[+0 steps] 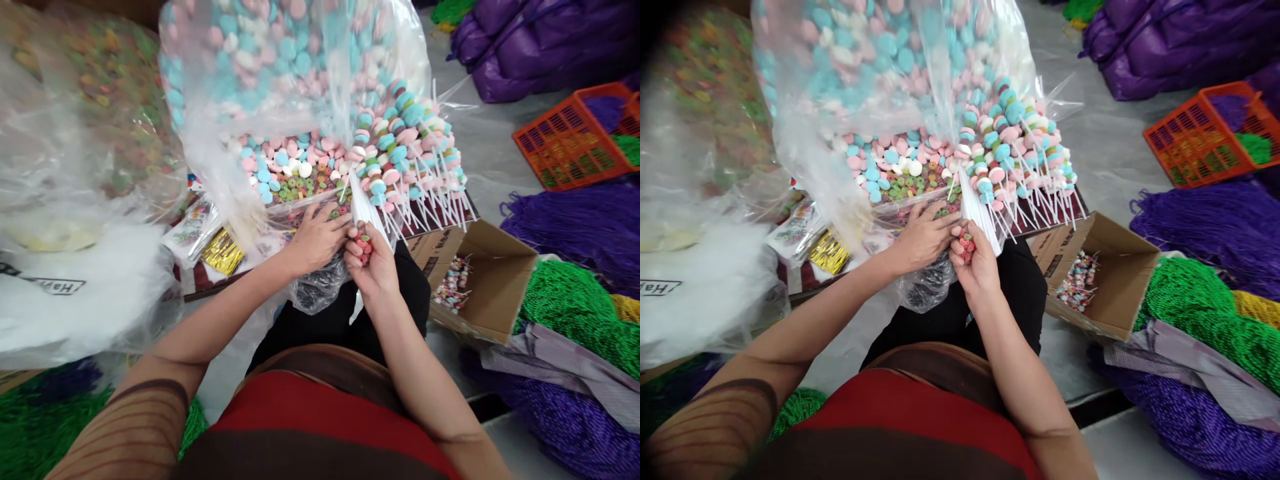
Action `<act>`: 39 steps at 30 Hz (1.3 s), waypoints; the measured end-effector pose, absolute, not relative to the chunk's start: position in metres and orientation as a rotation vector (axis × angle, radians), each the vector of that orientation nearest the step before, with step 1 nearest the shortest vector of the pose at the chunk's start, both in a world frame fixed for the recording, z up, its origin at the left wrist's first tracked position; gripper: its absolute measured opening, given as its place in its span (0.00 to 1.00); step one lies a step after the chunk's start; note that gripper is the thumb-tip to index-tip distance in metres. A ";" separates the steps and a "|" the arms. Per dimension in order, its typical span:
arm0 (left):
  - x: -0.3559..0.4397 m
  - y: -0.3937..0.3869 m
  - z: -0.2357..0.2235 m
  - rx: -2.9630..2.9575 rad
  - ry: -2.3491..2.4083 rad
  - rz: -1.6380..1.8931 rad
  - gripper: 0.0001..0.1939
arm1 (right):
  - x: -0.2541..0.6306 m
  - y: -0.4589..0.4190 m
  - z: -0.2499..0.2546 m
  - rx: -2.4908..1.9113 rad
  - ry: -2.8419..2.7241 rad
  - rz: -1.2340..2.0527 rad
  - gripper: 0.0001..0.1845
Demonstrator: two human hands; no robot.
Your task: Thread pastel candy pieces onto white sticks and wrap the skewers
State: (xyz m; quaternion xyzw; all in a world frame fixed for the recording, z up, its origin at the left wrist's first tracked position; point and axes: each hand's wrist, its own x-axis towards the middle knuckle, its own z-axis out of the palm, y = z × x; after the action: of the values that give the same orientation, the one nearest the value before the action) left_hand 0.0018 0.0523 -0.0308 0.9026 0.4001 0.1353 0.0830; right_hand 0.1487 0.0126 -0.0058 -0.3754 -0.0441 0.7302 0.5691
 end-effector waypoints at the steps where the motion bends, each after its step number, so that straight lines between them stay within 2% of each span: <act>1: 0.003 0.054 -0.028 2.689 1.221 0.391 0.21 | 0.148 0.013 -0.006 -0.887 -0.109 1.716 0.10; 11: -0.009 0.058 -0.008 2.613 1.550 0.334 0.21 | 0.144 0.012 -0.011 -0.889 -0.091 1.691 0.11; 20: -0.022 0.063 0.017 2.724 1.548 0.702 0.18 | 0.160 0.008 -0.001 -0.722 0.008 1.745 0.13; 26: 0.016 0.099 0.053 2.796 1.377 0.811 0.17 | 0.205 -0.012 0.019 -0.638 0.003 1.684 0.13; 32: 0.064 0.177 0.091 2.570 1.433 0.846 0.18 | 0.241 -0.033 0.024 -0.649 -0.013 1.618 0.13; 39: 0.129 0.236 0.108 2.691 1.448 0.601 0.20 | 0.263 -0.046 0.002 -0.701 0.035 1.549 0.16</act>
State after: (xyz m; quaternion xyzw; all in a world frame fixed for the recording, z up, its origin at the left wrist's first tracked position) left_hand 0.1294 0.2358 0.1079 0.8640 0.4649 0.1929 0.0135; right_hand 0.2625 -0.0463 0.0019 -0.3098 0.0157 0.6846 0.6596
